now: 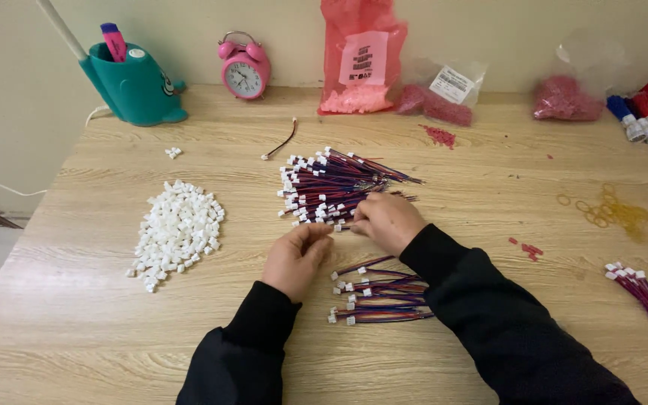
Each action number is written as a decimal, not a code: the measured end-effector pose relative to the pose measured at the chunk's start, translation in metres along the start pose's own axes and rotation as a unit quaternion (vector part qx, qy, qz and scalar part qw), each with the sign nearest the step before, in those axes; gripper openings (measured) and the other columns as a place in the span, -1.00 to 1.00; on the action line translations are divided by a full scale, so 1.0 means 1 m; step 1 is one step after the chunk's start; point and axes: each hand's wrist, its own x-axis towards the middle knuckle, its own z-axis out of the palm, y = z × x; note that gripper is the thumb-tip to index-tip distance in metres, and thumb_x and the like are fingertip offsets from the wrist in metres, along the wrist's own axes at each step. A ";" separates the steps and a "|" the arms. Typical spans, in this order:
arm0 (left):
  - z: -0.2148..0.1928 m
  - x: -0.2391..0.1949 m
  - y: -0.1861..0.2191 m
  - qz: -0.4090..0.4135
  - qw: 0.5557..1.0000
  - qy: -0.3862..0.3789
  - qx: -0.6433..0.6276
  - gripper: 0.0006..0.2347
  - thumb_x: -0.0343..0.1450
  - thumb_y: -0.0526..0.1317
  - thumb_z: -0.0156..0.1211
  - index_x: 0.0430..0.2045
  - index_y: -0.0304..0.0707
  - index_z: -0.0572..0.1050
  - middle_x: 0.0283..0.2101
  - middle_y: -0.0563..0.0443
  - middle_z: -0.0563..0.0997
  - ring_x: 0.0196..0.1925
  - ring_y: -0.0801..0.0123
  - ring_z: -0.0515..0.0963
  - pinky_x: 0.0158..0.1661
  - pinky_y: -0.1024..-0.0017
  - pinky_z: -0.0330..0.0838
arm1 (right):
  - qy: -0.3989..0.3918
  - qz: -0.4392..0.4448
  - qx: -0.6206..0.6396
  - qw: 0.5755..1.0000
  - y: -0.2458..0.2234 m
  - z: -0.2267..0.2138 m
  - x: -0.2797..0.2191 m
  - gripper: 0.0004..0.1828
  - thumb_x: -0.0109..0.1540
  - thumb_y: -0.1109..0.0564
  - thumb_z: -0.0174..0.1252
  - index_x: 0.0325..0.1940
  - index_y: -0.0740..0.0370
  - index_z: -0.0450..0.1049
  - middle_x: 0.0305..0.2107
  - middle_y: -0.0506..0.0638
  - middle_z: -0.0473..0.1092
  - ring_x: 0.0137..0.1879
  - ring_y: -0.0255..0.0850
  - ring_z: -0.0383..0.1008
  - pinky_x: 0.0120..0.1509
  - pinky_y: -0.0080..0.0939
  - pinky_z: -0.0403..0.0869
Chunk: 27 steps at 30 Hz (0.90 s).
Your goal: Assembling wire harnesses by inserting individual wires into plastic connector housings
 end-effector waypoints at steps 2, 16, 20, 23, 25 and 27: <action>-0.001 0.003 0.004 0.010 0.999 0.018 0.045 -0.76 0.34 -0.33 0.26 -0.14 -0.07 0.59 -0.32 0.00 0.67 -0.27 0.36 0.65 -0.19 0.42 0.55 | 0.003 0.001 -0.016 1.000 0.001 0.001 -0.004 -0.85 0.16 -0.06 0.18 -0.34 0.01 0.49 -0.38 0.00 0.42 -0.09 0.02 0.50 0.02 0.01 0.45; 0.022 0.000 0.028 -0.025 0.998 0.045 0.037 -0.80 0.36 -0.32 0.24 -0.18 -0.11 0.64 -0.33 -0.08 0.69 -0.27 0.38 0.62 -0.15 0.38 0.53 | 0.135 0.085 0.096 0.983 0.098 -0.048 -0.127 -0.89 0.17 0.12 0.11 -0.25 0.12 0.47 -0.38 0.08 0.40 -0.10 0.04 0.46 0.03 -0.03 0.43; 0.023 0.004 0.023 -0.026 0.998 0.020 -0.059 -0.83 0.42 -0.38 0.13 -0.16 -0.30 0.59 -0.50 -0.15 0.60 -0.43 0.38 0.58 -0.29 0.44 0.56 | 0.065 0.292 -0.040 0.953 0.132 -0.059 -0.164 -0.75 0.16 -0.10 0.23 -0.19 0.04 0.55 -0.34 0.03 0.48 -0.07 -0.04 0.53 0.03 -0.05 0.46; 0.021 0.001 0.027 -0.006 0.999 0.027 -0.042 -0.86 0.42 -0.34 0.16 -0.22 -0.26 0.61 -0.53 -0.10 0.58 -0.46 0.44 0.54 -0.37 0.46 0.54 | 0.035 0.327 -0.048 0.943 0.131 -0.063 -0.168 -0.76 0.16 -0.10 0.23 -0.20 0.02 0.57 -0.32 0.01 0.49 -0.05 -0.05 0.53 0.06 -0.03 0.45; 0.021 0.000 0.025 0.005 0.999 0.041 -0.034 -0.88 0.42 -0.33 0.17 -0.24 -0.21 0.62 -0.55 -0.06 0.58 -0.49 0.47 0.53 -0.42 0.47 0.54 | 0.041 0.322 -0.056 0.944 0.132 -0.059 -0.168 -0.77 0.15 -0.10 0.23 -0.22 0.01 0.58 -0.33 0.01 0.49 -0.06 -0.04 0.53 0.07 -0.02 0.45; 0.023 0.003 0.016 -0.007 0.998 0.036 -0.058 -0.87 0.42 -0.30 0.16 -0.23 -0.15 0.62 -0.59 -0.05 0.59 -0.52 0.48 0.55 -0.48 0.51 0.53 | 0.035 0.311 -0.092 0.945 0.137 -0.053 -0.166 -0.80 0.17 -0.13 0.20 -0.25 -0.05 0.57 -0.33 -0.09 0.48 -0.05 -0.13 0.53 0.11 -0.07 0.41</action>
